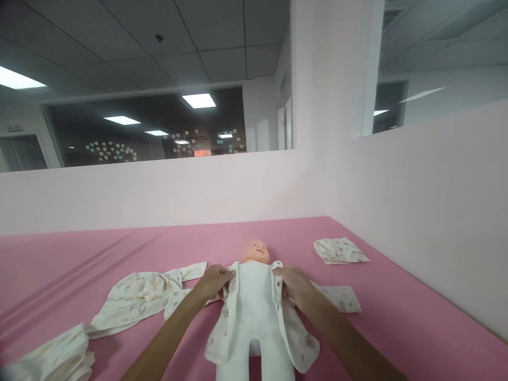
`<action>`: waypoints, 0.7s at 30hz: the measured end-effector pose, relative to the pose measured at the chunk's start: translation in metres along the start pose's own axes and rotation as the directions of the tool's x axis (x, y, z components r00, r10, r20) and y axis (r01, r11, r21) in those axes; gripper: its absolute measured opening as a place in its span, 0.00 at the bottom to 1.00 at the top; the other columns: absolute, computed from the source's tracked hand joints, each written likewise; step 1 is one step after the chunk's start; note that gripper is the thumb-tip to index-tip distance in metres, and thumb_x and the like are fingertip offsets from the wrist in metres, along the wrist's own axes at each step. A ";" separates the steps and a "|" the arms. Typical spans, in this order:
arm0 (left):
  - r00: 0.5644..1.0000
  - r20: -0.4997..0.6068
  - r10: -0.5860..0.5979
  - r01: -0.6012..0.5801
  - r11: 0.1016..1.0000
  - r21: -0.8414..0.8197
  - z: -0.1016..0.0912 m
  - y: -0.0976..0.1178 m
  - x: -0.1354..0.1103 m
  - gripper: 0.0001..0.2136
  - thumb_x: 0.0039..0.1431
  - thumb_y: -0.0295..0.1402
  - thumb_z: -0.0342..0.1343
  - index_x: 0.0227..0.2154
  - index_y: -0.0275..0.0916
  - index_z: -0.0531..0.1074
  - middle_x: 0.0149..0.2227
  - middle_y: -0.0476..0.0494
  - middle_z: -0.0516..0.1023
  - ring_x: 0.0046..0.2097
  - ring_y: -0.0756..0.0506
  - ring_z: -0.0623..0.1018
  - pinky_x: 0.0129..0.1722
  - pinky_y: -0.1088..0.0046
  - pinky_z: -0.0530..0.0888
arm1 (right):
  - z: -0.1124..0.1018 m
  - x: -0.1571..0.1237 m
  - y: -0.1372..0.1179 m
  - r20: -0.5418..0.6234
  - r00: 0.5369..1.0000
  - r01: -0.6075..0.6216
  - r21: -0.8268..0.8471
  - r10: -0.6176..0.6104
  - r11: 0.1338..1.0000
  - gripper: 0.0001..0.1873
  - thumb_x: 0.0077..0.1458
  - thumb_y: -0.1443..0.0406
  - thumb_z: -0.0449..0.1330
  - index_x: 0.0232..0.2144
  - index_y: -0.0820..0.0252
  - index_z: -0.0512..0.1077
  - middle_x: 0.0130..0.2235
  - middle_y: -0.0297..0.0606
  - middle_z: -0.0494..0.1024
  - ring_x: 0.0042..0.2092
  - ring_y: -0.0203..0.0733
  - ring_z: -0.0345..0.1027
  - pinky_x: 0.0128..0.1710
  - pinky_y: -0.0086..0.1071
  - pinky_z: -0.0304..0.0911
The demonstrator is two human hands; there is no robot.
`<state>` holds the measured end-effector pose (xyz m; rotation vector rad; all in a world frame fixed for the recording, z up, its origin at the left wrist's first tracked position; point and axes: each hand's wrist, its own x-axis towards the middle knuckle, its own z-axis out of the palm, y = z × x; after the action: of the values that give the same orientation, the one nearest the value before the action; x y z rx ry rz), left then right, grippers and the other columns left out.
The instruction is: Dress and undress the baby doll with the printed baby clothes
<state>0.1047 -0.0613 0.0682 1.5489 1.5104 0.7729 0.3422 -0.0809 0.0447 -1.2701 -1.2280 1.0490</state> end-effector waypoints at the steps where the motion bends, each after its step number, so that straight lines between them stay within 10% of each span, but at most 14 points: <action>1: 1.000 0.007 0.008 -0.008 1.000 -0.002 0.000 0.002 0.004 0.13 0.55 0.38 0.54 0.21 0.38 0.61 0.17 0.51 0.66 0.17 0.53 0.65 0.17 0.78 0.54 | 0.003 0.005 -0.003 -0.027 1.000 -0.004 -0.006 0.004 1.000 0.12 0.43 0.62 0.58 0.16 0.56 0.59 0.17 0.29 0.58 0.19 0.33 0.51 0.18 0.29 0.49; 6: 0.996 -0.044 0.073 -0.074 0.997 -0.019 0.006 0.016 0.017 0.12 0.50 0.32 0.57 0.19 0.39 0.58 0.13 0.58 0.54 0.16 0.56 0.56 0.18 0.78 0.52 | 0.015 0.036 -0.012 -0.089 0.996 0.016 -0.002 -0.016 1.000 0.14 0.41 0.65 0.55 0.17 0.55 0.50 0.18 0.25 0.50 0.21 0.31 0.42 0.20 0.29 0.42; 21: 0.880 -0.269 0.392 -0.318 0.906 0.280 0.056 0.032 0.023 0.03 0.54 0.28 0.48 0.28 0.39 0.65 0.33 0.46 0.73 0.37 0.46 0.70 0.34 0.71 0.61 | 0.051 0.036 -0.007 -0.109 0.935 0.309 -0.221 -0.339 0.925 0.16 0.49 0.58 0.54 0.15 0.58 0.60 0.19 0.28 0.61 0.25 0.35 0.53 0.26 0.28 0.46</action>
<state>0.1706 -0.0442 0.0665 1.9879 1.6061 1.1408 0.2948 -0.0404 0.0500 -1.2169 -1.4000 0.5934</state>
